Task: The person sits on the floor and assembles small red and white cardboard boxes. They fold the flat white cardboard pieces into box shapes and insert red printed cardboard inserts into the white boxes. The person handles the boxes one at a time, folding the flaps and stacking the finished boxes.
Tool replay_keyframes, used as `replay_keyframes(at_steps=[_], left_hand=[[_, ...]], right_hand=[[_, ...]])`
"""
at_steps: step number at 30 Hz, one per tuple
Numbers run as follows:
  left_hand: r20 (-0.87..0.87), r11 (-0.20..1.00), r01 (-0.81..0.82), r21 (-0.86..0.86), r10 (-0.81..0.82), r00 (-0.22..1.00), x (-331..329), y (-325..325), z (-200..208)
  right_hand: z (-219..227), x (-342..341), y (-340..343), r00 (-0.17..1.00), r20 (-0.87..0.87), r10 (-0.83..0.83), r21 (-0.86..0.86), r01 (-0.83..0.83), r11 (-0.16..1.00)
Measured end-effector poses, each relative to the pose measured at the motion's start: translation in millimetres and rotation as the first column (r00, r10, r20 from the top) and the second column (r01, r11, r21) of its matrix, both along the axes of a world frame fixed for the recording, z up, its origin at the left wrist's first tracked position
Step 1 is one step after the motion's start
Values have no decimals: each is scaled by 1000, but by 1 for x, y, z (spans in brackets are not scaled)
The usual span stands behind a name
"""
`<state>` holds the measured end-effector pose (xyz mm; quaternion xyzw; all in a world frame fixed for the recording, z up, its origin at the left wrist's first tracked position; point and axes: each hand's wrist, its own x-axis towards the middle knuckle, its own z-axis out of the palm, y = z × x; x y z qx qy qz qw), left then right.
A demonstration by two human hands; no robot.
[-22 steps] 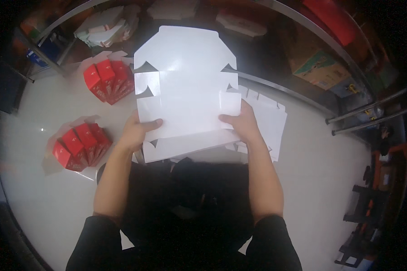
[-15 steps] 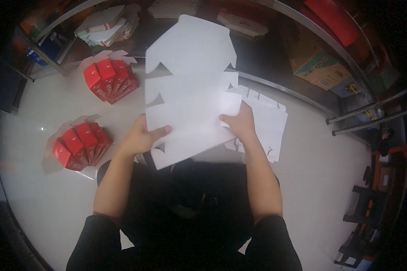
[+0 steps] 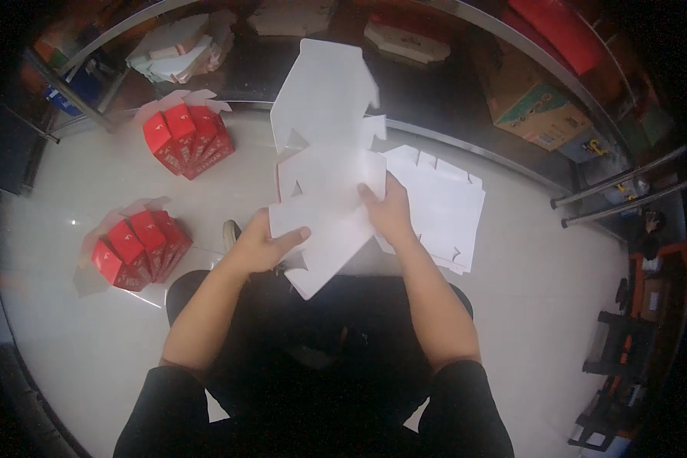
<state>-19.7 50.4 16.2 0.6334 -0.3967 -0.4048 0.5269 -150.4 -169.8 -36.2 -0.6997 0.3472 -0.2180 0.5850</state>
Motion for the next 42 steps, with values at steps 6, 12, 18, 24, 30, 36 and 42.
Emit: replay_keyframes(at_steps=[6, 12, 18, 24, 30, 36, 42], left_hand=[[-90, 994, -102, 26, 104, 990, 7, 6, 11], [-143, 990, -136, -35, 130, 981, 21, 14, 15], [-234, 988, -148, 40, 154, 960, 25, 15, 17], [-254, 983, -175, 63, 186, 949, 21, 12, 14], [-295, 994, -96, 53, 108, 949, 27, 7, 6], [-141, 1000, 7, 20, -4, 990, 15, 0, 7], [-481, 982, -186, 37, 181, 858, 15, -11, -2]], right_hand=[[16, -10, -22, 906, 415, -79, 683, -253, 685], [12, -16, -29, 933, 348, 95, 604, -301, 738], [17, -23, -33, 934, 313, 175, 552, -328, 766], [31, -17, -19, 990, 78, 115, 362, -135, 922], [30, -10, -20, 988, -131, -84, -31, 81, 996], [24, -9, -19, 956, -166, -242, -358, 170, 918], [34, -2, -14, 931, -168, -324, -431, 226, 874]])
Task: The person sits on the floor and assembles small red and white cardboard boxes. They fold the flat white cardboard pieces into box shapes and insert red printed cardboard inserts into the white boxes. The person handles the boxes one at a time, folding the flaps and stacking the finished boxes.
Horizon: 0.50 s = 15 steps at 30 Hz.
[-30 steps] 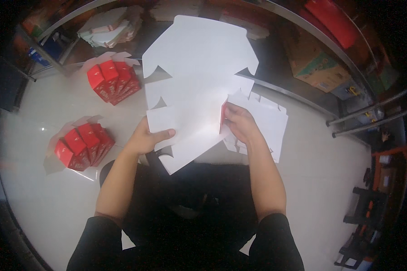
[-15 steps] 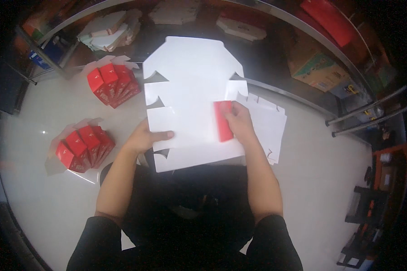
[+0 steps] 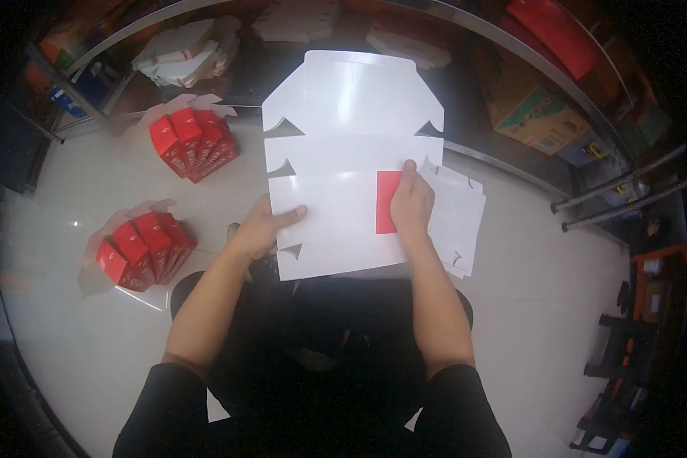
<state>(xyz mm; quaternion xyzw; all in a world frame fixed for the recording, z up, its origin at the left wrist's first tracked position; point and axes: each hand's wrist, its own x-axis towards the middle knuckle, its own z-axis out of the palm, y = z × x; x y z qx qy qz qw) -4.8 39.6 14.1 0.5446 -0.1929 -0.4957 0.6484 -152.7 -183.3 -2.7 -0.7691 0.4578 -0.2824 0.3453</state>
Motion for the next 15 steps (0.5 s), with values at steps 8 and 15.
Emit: replay_keyframes(at_steps=[8, 15], left_hand=[[190, 963, -126, 237, 82, 978, 28, -4, -29], [743, 834, -372, 408, -67, 666, 38, -12, -67]], right_hand=[[-14, -12, 12, 892, 348, 290, 275, -393, 878], [-3, -10, 77, 841, 305, 446, 75, -488, 870]])
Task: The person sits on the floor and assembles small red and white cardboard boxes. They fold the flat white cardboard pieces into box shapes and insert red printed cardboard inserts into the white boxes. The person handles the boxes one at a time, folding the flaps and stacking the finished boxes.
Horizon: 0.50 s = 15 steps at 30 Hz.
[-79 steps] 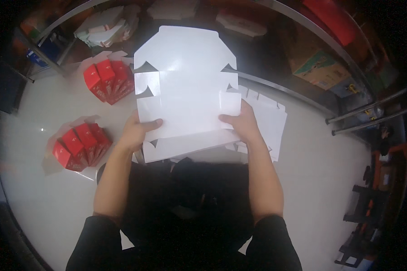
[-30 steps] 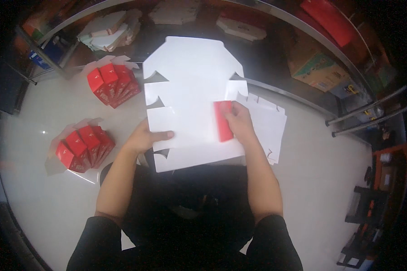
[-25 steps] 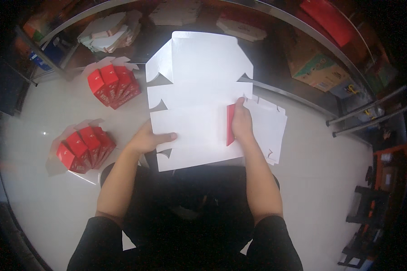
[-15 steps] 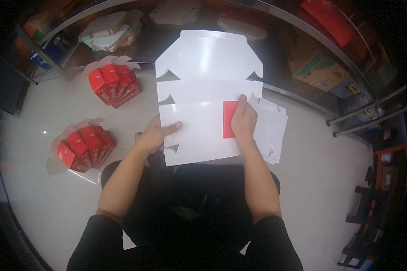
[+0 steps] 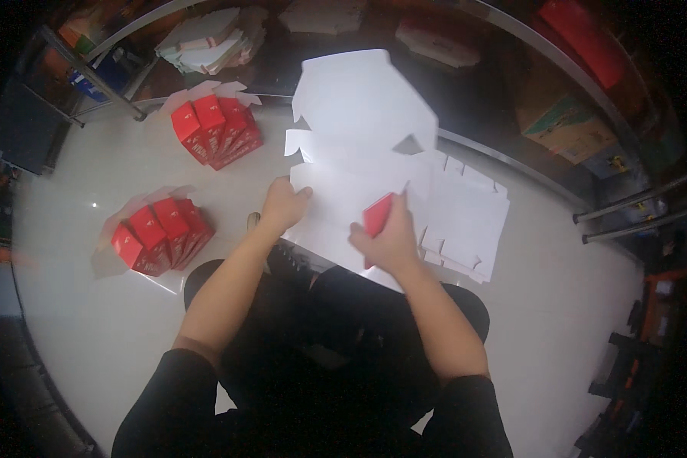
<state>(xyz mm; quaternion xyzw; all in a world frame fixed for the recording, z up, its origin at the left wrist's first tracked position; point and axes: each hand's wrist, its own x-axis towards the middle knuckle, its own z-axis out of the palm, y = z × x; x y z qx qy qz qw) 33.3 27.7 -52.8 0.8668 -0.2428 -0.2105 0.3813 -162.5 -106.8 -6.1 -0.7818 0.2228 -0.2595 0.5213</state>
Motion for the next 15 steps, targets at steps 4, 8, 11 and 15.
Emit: replay_keyframes(at_steps=[4, 8, 11, 15], left_hand=[[203, 998, -55, -43, 63, 977, -28, -21, 0], [228, 1000, -19, 16, 15, 974, -33, -25, -11], [-38, 974, 2, -228, -11, 999, -22, -20, -14], [-739, 648, -385, -657, -454, 497, 1, -9, 6]], right_hand=[[0, 1, 39, 982, -190, 9, -129, -34, 991], [17, 10, 66, 989, -133, 67, -202, -93, 975], [11, 5, 55, 987, -160, -16, -210, -18, 978], [14, 0, 15, 992, -20, -121, -94, 118, 989]])
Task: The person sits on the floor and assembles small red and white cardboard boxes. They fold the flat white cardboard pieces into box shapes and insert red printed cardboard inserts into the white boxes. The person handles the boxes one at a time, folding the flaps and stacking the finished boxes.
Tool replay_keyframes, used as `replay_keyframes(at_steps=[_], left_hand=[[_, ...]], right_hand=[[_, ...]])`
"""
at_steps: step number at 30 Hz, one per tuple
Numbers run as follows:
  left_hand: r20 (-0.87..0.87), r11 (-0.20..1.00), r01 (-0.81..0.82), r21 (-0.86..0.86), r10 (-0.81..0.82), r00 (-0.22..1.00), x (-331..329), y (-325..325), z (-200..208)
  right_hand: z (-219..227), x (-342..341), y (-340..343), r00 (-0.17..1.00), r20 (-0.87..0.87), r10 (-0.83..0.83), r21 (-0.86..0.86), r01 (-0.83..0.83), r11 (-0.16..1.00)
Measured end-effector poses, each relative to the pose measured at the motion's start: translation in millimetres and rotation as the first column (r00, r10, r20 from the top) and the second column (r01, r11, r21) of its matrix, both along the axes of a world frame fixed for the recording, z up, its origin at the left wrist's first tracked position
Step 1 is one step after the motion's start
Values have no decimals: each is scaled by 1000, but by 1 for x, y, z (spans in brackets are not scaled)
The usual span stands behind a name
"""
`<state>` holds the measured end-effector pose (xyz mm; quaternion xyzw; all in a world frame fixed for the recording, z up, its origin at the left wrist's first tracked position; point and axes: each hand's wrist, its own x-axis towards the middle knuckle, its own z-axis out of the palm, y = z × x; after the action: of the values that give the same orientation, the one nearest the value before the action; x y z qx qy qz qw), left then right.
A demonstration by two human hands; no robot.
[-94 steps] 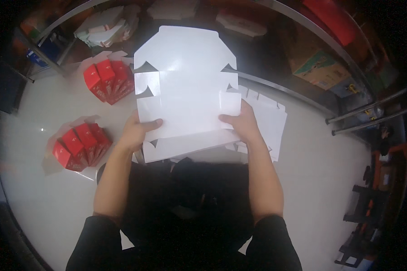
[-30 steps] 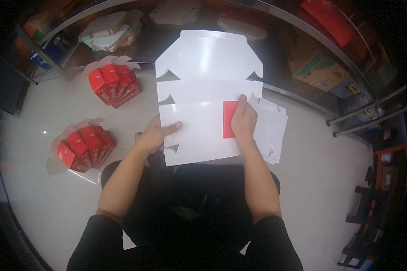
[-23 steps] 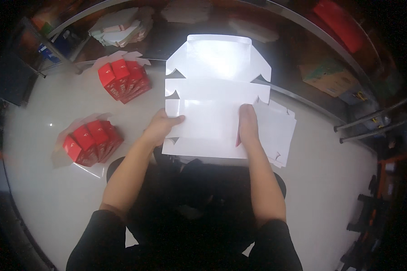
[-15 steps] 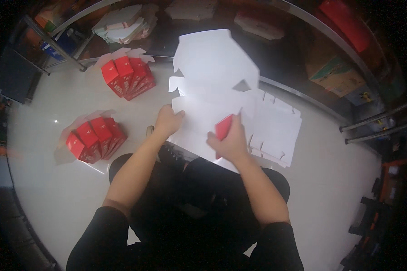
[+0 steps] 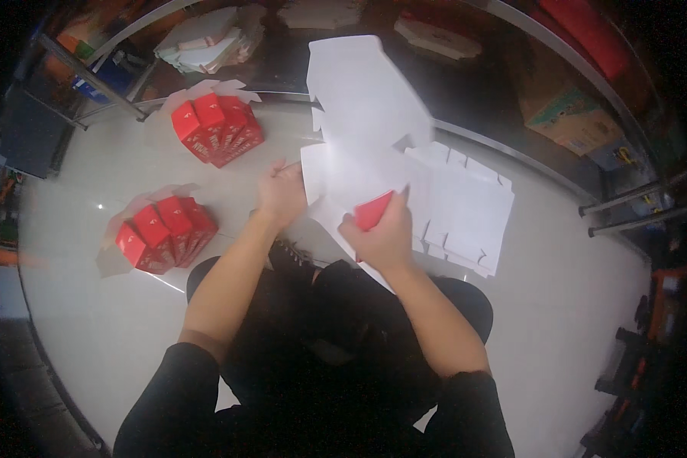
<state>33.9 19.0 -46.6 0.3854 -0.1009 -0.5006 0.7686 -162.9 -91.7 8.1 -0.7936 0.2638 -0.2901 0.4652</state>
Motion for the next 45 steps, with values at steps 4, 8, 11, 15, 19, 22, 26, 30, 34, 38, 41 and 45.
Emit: replay_keyframes(at_steps=[4, 8, 11, 15, 19, 22, 26, 30, 34, 38, 41, 45], left_hand=[[-180, 995, -74, 63, 84, 980, 2, 0, 24], [89, 991, 83, 104, -93, 992, 2, 1, 31], [120, 986, 33, 163, -53, 991, 6, 4, 30], [453, 954, -15, 300, -129, 882, 12, 12, 50], [744, 886, 18, 464, -401, 535, 8, 24, 64], [630, 891, 87, 446, -382, 676, 11, 28, 59], [423, 943, 129, 306, -256, 869, 6, 27, 62], [520, 913, 196, 358, -370, 770, 21, 36, 49], [27, 968, 202, -149, -200, 979, 55, 52, 28], [103, 989, 141, -53, -135, 986, 35, 42, 67], [378, 961, 136, 241, -222, 899, 30, 42, 68], [384, 915, 83, 395, -247, 890, 10, 34, 82]], right_hand=[[2, -6, -18, 988, 150, -39, 75, 28, 997], [-5, -12, -30, 993, 121, 2, 160, -22, 987], [-15, -15, -43, 992, 122, -26, 209, 0, 978], [-9, -19, -58, 958, 271, -95, 504, -57, 862], [13, -19, -63, 912, 360, -197, 692, -119, 712], [12, -23, -72, 911, 379, -164, 689, -159, 707], [8, -29, -77, 880, 420, -221, 719, -174, 673], [7, -35, -77, 881, 448, -155, 642, -196, 741], [5, -34, -72, 864, 494, -94, 624, -277, 730], [3, -36, -69, 858, 510, -57, 648, -340, 682], [1, -32, -65, 855, 517, -34, 672, -380, 635], [7, -29, -59, 880, 474, -20, 663, -342, 666]])
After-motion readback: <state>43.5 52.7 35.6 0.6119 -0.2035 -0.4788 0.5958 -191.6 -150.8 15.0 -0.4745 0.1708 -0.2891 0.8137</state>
